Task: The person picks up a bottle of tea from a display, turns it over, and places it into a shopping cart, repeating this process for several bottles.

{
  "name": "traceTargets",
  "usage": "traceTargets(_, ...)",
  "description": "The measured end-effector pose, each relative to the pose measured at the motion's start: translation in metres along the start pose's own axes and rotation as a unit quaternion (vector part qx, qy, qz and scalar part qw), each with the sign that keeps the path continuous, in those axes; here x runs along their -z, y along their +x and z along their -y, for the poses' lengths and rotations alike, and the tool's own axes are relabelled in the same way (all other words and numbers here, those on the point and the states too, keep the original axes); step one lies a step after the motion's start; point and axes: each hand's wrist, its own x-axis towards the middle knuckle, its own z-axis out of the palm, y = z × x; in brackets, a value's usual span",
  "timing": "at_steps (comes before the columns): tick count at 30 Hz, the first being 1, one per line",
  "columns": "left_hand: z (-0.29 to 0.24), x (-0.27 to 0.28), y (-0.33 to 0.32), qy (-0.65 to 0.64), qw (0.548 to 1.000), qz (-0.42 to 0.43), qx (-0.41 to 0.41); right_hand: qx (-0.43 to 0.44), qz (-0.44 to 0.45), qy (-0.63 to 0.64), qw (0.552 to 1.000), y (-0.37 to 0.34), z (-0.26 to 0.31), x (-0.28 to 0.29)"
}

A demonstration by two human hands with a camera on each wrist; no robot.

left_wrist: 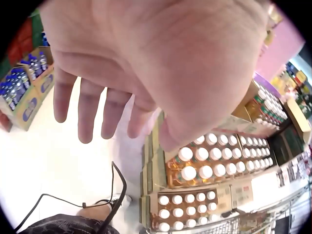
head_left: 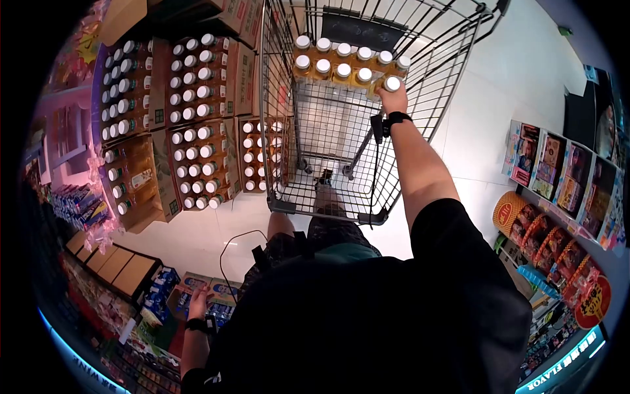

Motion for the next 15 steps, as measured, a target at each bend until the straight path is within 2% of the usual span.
traceTargets(2, 0.014, -0.003, -0.014, -0.077, 0.996, -0.003, 0.037, -0.006, 0.025, -0.013, 1.0, 0.007, 0.003, -0.005)
traceTargets(6, 0.036, -0.004, -0.01, -0.144, 0.988, -0.016, 0.046, -0.029, 0.054, -0.045, 0.997, 0.015, 0.0, -0.01)
traceTargets(9, 0.033, -0.008, 0.001, -0.177, 0.984, -0.001, 0.035, 0.018, 0.083, 0.022, 0.996, 0.023, -0.032, -0.017)
traceTargets(10, 0.019, -0.017, -0.001, -0.2, 0.978, -0.051, 0.036, 0.03, 0.086, 0.056, 0.994, 0.03, -0.047, -0.021)
traceTargets(12, -0.01, -0.025, -0.01, -0.198, 0.979, -0.045, -0.002, -0.003, 0.092, 0.047, 0.995, 0.022, -0.035, -0.019)
traceTargets(13, -0.031, -0.029, -0.017, -0.177, 0.983, -0.051, -0.003, 0.008, 0.11, 0.057, 0.992, 0.027, -0.043, -0.022)
traceTargets(14, -0.041, -0.028, -0.015, -0.178, 0.982, -0.056, -0.034, 0.019, 0.125, 0.132, 0.983, 0.027, -0.044, -0.024)
traceTargets(15, -0.035, -0.017, 0.002, -0.162, 0.984, -0.061, -0.047, 0.019, 0.134, 0.111, 0.985, 0.025, -0.039, -0.021)
